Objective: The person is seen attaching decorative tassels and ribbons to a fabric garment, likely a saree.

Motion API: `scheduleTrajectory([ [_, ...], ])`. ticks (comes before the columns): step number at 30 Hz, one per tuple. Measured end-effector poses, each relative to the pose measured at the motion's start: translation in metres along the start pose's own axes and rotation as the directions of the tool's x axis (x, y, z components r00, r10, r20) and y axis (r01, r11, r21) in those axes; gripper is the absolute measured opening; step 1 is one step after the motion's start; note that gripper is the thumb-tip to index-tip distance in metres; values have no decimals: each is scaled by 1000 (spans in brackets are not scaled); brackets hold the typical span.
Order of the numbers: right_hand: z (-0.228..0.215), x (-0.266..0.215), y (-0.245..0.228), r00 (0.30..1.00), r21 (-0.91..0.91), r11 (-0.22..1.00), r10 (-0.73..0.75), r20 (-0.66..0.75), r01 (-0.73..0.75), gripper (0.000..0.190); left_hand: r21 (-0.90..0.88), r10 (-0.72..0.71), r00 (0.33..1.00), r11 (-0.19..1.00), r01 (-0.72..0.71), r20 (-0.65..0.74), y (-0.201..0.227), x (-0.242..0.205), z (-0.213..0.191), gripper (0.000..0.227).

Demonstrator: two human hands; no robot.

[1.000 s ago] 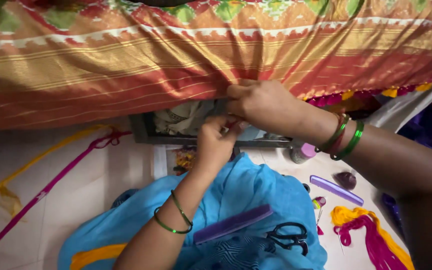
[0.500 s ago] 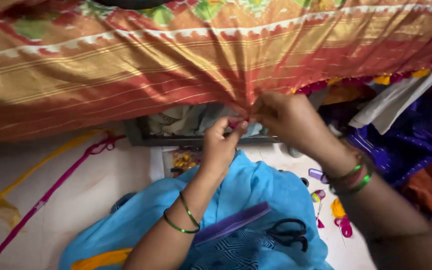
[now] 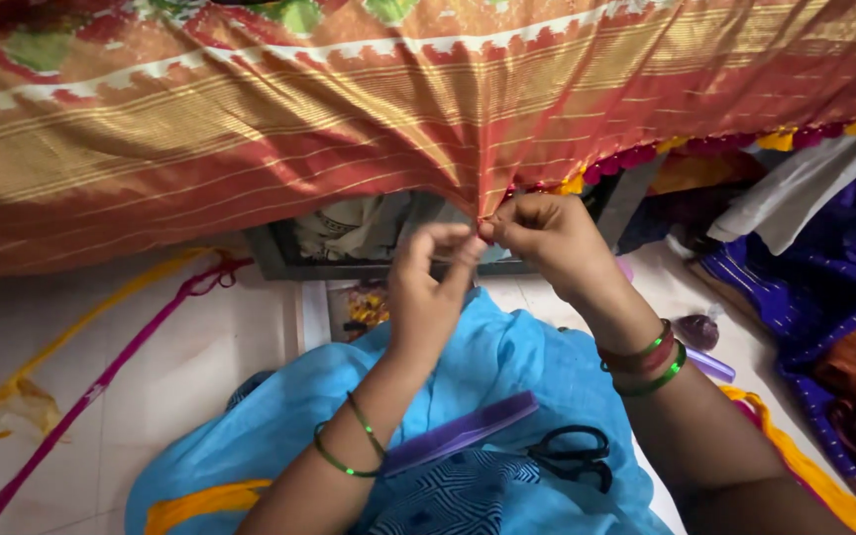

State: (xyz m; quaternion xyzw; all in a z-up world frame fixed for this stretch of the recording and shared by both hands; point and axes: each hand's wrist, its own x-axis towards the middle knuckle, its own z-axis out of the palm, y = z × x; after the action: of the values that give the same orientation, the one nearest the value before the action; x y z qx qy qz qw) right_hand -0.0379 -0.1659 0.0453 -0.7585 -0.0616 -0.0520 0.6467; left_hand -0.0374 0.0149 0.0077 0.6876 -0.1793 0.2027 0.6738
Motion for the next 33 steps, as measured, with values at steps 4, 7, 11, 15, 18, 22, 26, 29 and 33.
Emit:
scheduleTrajectory([
  [4,1,-1,-6,999,-61,997,-37,-5,37,12,65,-80,985,995,71,151,5,18,-17,30],
  [7,1,-3,-12,998,-40,998,-48,27,49,14,196,79,965,972,-130,249,16,24,-17,21],
  [11,0,-7,-20,998,-38,998,-51,49,53,13,245,153,967,948,-201,202,16,31,-25,16],
  [15,0,-8,-21,1000,-89,996,2,8,-1,13,255,93,982,958,-133,163,24,35,-33,10],
  [18,1,-9,-19,1000,-74,997,-6,-2,6,12,217,103,985,967,-132,138,27,33,-32,10],
  [22,2,-11,-23,999,-118,993,-28,-32,24,12,148,61,992,986,-77,113,31,27,-27,11],
  [26,2,-13,-21,999,-145,989,-4,-48,-3,12,-367,-337,904,832,416,262,-15,13,-7,9],
  [29,3,-12,-18,993,-203,974,-111,-43,100,12,-434,-317,897,792,430,309,5,8,-3,8],
  [33,5,-13,-19,982,-278,950,-173,-80,145,12,82,155,979,983,-167,134,33,3,-4,8],
])
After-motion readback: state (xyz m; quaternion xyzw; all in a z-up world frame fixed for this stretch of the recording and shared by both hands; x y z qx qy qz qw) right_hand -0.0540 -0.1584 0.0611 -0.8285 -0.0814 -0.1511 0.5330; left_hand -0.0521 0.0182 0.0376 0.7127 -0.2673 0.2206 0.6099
